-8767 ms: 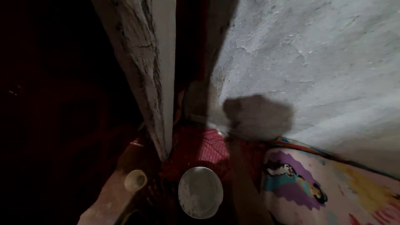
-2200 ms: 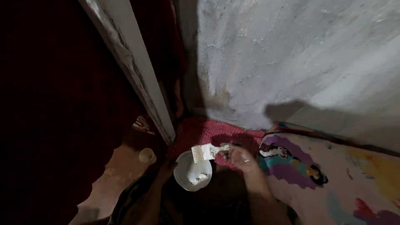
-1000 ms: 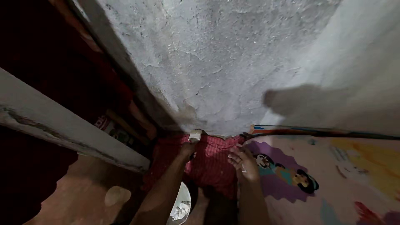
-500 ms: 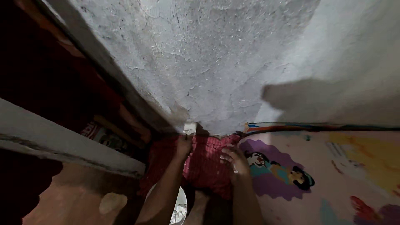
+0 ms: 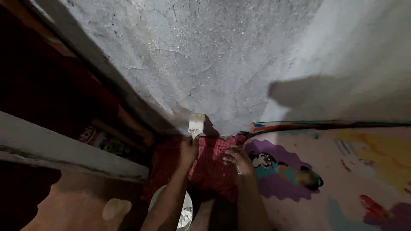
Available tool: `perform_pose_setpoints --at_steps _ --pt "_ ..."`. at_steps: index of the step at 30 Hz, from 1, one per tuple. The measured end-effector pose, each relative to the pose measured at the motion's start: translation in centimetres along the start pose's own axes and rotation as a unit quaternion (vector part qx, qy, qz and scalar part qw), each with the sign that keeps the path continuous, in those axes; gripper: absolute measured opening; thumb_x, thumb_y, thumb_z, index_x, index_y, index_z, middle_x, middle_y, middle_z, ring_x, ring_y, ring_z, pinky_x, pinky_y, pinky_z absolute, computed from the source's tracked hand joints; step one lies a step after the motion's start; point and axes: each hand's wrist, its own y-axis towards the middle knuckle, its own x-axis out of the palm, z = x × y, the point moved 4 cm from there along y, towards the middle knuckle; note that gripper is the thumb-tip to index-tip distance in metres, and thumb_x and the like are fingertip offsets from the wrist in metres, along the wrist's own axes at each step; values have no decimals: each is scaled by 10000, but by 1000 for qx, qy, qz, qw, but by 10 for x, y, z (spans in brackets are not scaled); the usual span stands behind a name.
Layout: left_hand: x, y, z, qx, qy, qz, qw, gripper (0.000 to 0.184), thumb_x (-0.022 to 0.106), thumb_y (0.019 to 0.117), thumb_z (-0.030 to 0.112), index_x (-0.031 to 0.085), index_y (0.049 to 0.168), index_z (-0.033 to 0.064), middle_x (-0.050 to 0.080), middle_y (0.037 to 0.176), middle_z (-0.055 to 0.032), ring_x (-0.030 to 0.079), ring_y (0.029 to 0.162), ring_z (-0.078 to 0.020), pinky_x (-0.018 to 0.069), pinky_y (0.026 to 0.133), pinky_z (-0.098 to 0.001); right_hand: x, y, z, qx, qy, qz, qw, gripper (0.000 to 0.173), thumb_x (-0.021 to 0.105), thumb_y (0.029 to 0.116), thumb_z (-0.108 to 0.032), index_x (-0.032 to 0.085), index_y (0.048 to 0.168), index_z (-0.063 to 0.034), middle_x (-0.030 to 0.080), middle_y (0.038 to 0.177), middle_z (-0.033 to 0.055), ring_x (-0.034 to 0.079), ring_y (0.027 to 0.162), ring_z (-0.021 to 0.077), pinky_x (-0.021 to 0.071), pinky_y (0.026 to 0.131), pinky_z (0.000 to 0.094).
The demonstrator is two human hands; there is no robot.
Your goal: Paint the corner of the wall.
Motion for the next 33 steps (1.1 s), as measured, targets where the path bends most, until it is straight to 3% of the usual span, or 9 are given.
perform_pose_setpoints --at_steps 5,8,13,15,18,21,26,30,33 --pt "28 -2 -44 -124 29 -79 989 382 493 1086 314 645 1050 -35 561 748 -61 498 554 -123 459 547 -296 -1 1 5 -11 5 -12 1000 325 484 1035 -24 485 1350 55 668 942 91 645 627 107 564 567 250" --pt "51 11 -61 -184 -7 -79 980 372 533 1067 350 600 954 3 493 664 -12 462 485 -92 438 475 -259 -1 1 3 -15 13 -13 1000 326 475 1033 -19 477 1351 55 660 935 82 642 629 102 565 573 247" --pt "63 29 -44 -123 54 -56 989 398 497 1083 318 630 1017 -52 567 829 -125 541 686 -210 484 675 -407 1 -1 0 5 7 -4 1000 337 501 1027 -17 480 1356 51 645 962 103 636 633 118 564 576 261" --pt "65 16 -38 -90 58 -58 992 395 484 1088 304 638 1002 -49 563 781 -104 538 648 -189 487 646 -382 0 0 1 3 5 -10 1000 335 496 1030 -26 480 1355 51 650 961 98 641 637 117 569 583 260" --pt "76 6 -52 -128 30 -77 988 406 505 1081 334 632 966 -34 545 745 -77 513 596 -155 469 585 -340 5 -1 2 8 -3 -25 1000 333 491 1033 -18 476 1355 64 653 948 102 640 642 118 564 585 262" --pt "80 21 -60 -156 19 -73 985 423 516 1075 347 644 1030 -54 594 831 -133 561 676 -207 503 662 -399 7 -1 4 15 -12 -35 999 352 498 1027 -12 474 1371 60 653 961 105 640 643 117 560 579 261" --pt "76 11 -37 -111 -40 -61 991 384 484 1090 311 614 963 -28 505 678 -35 470 512 -116 443 505 -292 1 1 6 -31 -2 -29 999 334 490 1013 -27 498 1332 70 657 943 73 642 643 101 572 591 257" --pt "86 18 -72 -170 -30 -72 982 418 534 1067 351 634 955 -39 551 727 -74 519 582 -152 483 579 -343 7 -2 5 1 -7 -32 999 333 492 1023 -13 490 1347 65 656 954 99 642 645 118 563 583 262" --pt "83 22 -54 -141 -32 -73 987 413 486 1088 347 620 998 -33 523 723 -62 494 554 -139 466 548 -318 6 -1 5 -2 -4 -30 1000 336 500 1016 -11 497 1344 61 652 941 91 640 632 112 566 569 254"
